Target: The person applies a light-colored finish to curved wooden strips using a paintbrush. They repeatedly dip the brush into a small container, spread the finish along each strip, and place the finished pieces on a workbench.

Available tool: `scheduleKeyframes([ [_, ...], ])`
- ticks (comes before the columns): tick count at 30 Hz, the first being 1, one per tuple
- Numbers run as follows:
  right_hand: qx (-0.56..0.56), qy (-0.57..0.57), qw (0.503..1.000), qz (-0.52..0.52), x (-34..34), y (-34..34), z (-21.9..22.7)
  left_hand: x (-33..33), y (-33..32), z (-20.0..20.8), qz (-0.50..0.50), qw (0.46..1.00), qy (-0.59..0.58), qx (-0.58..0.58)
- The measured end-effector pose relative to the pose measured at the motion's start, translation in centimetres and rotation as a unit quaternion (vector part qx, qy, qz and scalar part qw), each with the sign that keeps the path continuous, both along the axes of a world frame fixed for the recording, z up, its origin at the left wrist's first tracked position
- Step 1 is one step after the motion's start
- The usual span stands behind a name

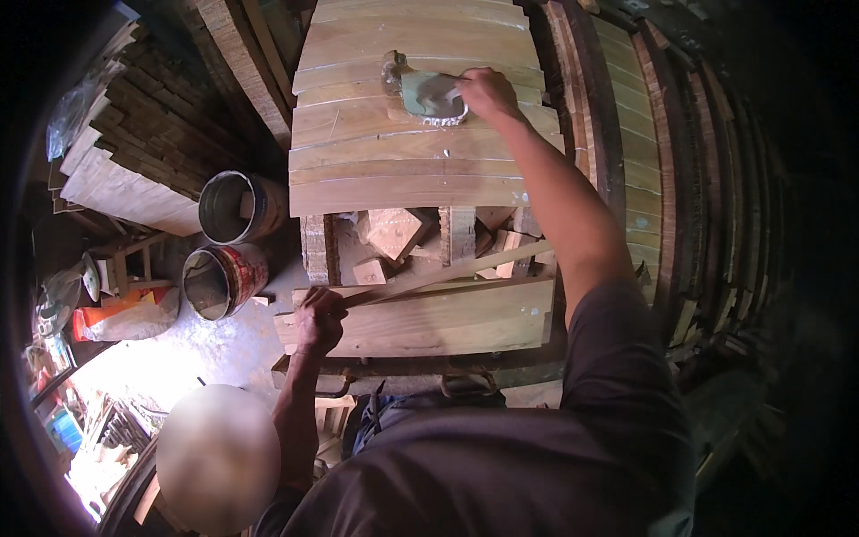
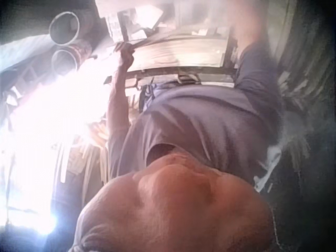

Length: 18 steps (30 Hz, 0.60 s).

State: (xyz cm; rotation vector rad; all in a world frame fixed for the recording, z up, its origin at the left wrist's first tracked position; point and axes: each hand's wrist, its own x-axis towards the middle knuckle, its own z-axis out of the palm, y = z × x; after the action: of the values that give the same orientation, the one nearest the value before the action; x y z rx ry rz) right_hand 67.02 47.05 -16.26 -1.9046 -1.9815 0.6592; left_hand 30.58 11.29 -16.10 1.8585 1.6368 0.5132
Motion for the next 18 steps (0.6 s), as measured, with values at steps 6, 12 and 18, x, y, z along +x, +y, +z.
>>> scheduleKeyframes([
  [6, -0.197, 0.426, 0.853, -0.229, 1.7, -2.2, -0.3, -2.7, -0.5, -0.9, -0.002, 0.998, 0.033, 0.058],
  [12, -0.235, 0.509, 0.776, -0.289, 1.9, -3.3, -1.2, -5.1, 2.1, -1.9, -0.038, 0.995, 0.049, 0.084],
  [18, -0.294, 0.583, 0.716, -0.245, 3.7, -5.0, -2.6, -6.9, 4.3, -5.0, -0.047, 0.99, 0.123, 0.058],
])
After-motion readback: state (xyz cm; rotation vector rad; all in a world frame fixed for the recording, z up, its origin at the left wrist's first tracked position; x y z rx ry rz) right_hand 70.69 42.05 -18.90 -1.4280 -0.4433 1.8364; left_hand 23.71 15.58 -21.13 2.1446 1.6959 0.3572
